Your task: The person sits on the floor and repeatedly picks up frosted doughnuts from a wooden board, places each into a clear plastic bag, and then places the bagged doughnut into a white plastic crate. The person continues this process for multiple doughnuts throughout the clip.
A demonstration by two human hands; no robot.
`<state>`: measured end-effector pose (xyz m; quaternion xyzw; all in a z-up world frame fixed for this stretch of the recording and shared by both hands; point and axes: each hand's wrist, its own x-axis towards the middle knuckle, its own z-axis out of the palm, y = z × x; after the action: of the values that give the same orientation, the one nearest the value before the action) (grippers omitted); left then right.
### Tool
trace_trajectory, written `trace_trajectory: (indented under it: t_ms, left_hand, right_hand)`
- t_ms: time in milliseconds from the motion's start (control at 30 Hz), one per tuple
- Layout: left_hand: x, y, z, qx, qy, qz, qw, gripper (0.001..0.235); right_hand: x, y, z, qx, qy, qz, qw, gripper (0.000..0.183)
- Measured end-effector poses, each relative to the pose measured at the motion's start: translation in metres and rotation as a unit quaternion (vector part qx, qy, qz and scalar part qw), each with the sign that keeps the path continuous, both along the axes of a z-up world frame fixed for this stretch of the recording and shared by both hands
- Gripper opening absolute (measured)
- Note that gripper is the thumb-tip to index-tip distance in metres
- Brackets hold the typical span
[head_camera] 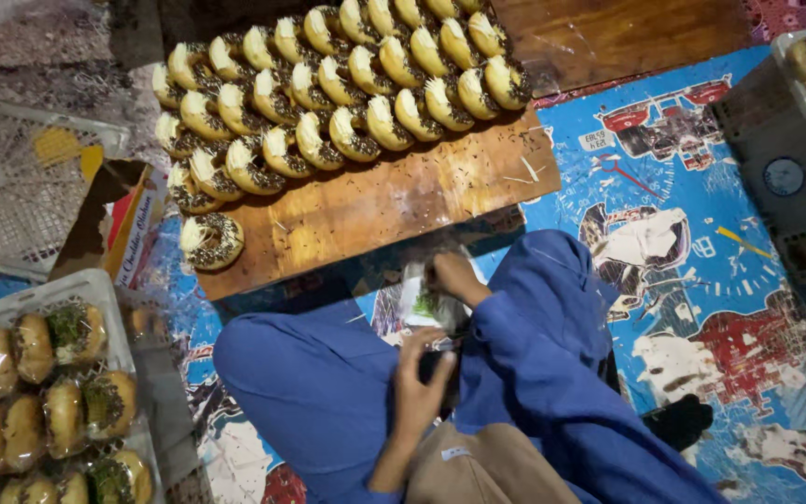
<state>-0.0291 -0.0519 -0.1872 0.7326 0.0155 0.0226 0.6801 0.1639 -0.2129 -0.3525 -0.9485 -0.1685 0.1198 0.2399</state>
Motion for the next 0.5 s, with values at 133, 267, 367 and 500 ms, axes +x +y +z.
trace_trajectory:
  t_ms: [133,267,367,500]
  left_hand:
    - [0.040,0.028,-0.007,0.107,-0.083,0.099,0.986,0.066]
    - [0.069,0.018,0.007,0.117,0.145,-0.088,0.979,0.031]
    - [0.056,-0.004,0.026,0.216,-0.245,-0.120,0.938,0.037]
    - [0.051,0.011,0.029,0.185,-0.276,0.020,0.943,0.063]
  right_hand:
    - [-0.050,-0.004,0.058,0.089,-0.057,0.181,0.978,0.016]
    - [-0.105,-0.009,0.123,-0.018,-0.197,0.252,0.947,0.036]
    - [-0.103,-0.004,0.171,-0.049,-0.206,0.150,0.966,0.047]
    - [-0.083,0.040,0.226,0.115,-0.130,0.046,0.984,0.058]
